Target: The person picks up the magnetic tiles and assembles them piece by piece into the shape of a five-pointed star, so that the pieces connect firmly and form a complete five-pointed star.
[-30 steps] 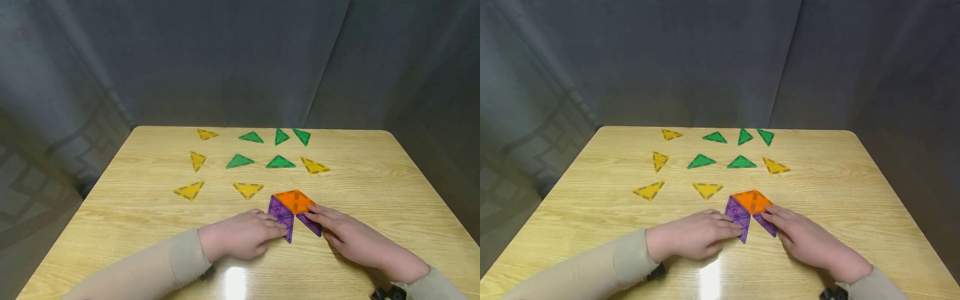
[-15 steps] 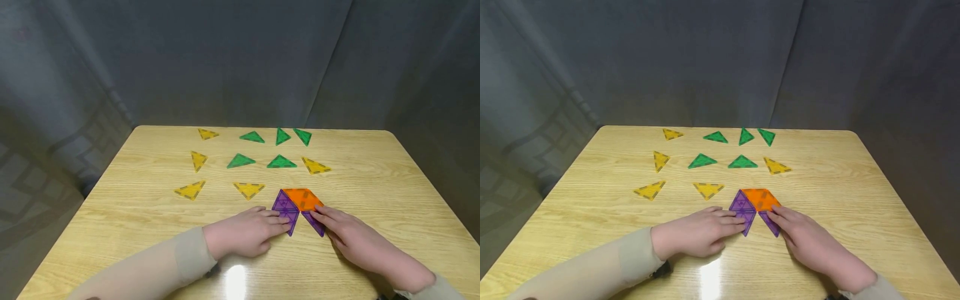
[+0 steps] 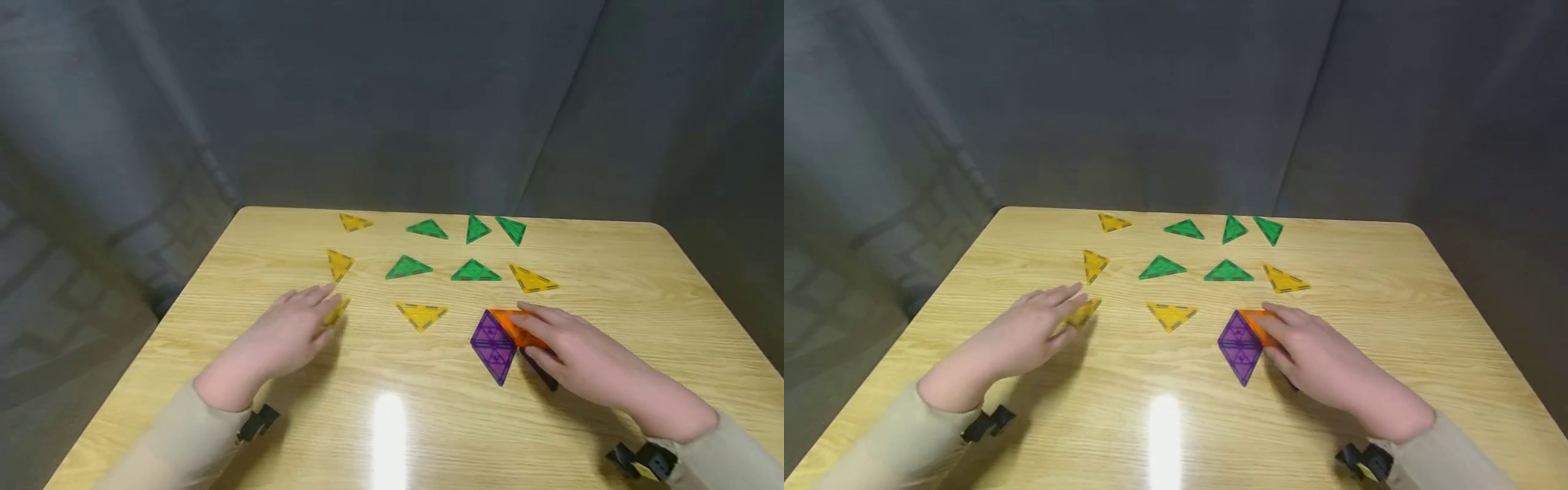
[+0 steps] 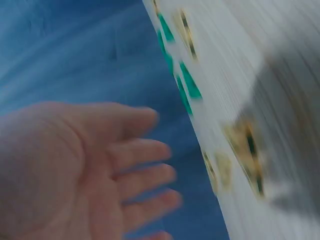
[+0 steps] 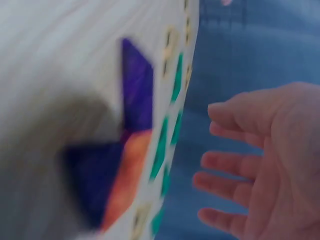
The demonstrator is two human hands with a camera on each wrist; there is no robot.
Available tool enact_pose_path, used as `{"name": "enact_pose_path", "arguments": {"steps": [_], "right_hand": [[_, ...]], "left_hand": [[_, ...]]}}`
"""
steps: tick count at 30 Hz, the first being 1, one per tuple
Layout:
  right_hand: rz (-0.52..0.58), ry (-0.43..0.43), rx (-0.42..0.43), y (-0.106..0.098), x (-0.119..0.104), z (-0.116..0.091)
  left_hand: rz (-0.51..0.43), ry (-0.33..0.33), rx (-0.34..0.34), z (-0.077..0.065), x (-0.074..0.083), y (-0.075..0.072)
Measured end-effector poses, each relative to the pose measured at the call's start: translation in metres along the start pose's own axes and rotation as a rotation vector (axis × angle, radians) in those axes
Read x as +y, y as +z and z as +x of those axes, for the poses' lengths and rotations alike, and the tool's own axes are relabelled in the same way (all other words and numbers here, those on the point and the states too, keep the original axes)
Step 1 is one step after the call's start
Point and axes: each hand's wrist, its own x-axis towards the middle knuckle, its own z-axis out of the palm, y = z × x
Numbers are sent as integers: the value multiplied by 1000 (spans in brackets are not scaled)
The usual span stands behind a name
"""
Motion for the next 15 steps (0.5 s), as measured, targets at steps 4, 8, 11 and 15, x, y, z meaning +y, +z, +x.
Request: {"name": "enact_pose_path", "arguments": {"steps": [4, 8, 11, 15], "right_hand": [[-2, 20, -69, 1, -27, 41], [-18, 52, -156, 16, -54, 76], [-54, 37, -173, 28, -72, 94], [-83, 23, -183, 39, -90, 109]], "left_hand": [[20, -123, -89, -11, -16, 6], [-11, -164, -144, -7, -10, 22], [4, -222, -125, -1, -3, 34], [82, -278, -66, 6, 0, 41]]}}
